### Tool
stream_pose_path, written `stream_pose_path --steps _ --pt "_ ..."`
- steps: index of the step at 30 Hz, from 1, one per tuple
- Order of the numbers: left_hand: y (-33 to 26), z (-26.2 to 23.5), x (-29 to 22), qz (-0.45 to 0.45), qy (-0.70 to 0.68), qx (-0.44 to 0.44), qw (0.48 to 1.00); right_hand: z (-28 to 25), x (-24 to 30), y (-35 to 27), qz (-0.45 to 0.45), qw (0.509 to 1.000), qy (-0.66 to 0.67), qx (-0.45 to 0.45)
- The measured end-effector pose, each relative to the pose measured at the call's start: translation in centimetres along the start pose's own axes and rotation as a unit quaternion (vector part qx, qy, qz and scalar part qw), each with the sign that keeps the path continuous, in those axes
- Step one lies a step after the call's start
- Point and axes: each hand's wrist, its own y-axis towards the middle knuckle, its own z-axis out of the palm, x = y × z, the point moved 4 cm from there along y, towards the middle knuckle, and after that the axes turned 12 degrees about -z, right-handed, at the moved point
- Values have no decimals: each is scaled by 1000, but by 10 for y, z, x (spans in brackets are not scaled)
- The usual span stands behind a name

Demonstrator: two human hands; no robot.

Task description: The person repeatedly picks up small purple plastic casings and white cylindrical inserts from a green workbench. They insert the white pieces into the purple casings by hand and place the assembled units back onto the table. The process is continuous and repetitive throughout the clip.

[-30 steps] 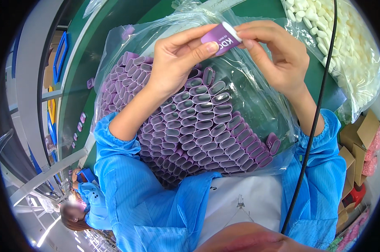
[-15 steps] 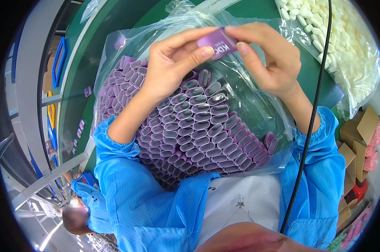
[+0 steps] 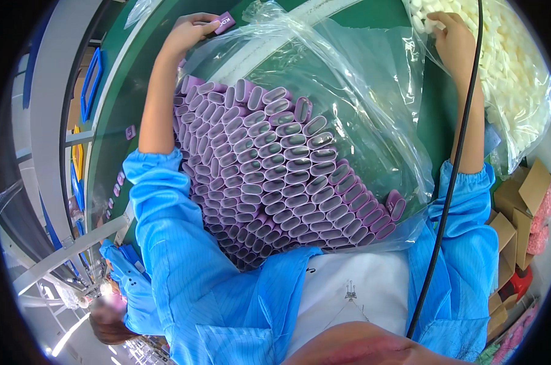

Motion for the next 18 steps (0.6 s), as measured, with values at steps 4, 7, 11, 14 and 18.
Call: stream_pose_path --steps 4,7,11,14,18 --pt "-24 7 -22 138 187 -211 950 -1 -11 3 -49 997 -8 61" --pt "-84 14 -62 249 101 -233 935 1 -19 5 -43 996 -37 75" --pt "-164 54 -92 262 140 49 954 -20 25 8 -106 994 -16 -3" --pt "-173 70 -89 320 166 53 931 -30 36 9 -52 998 -18 -7" --pt "-171 78 -85 322 155 63 932 -47 71 9 -41 990 72 -115"
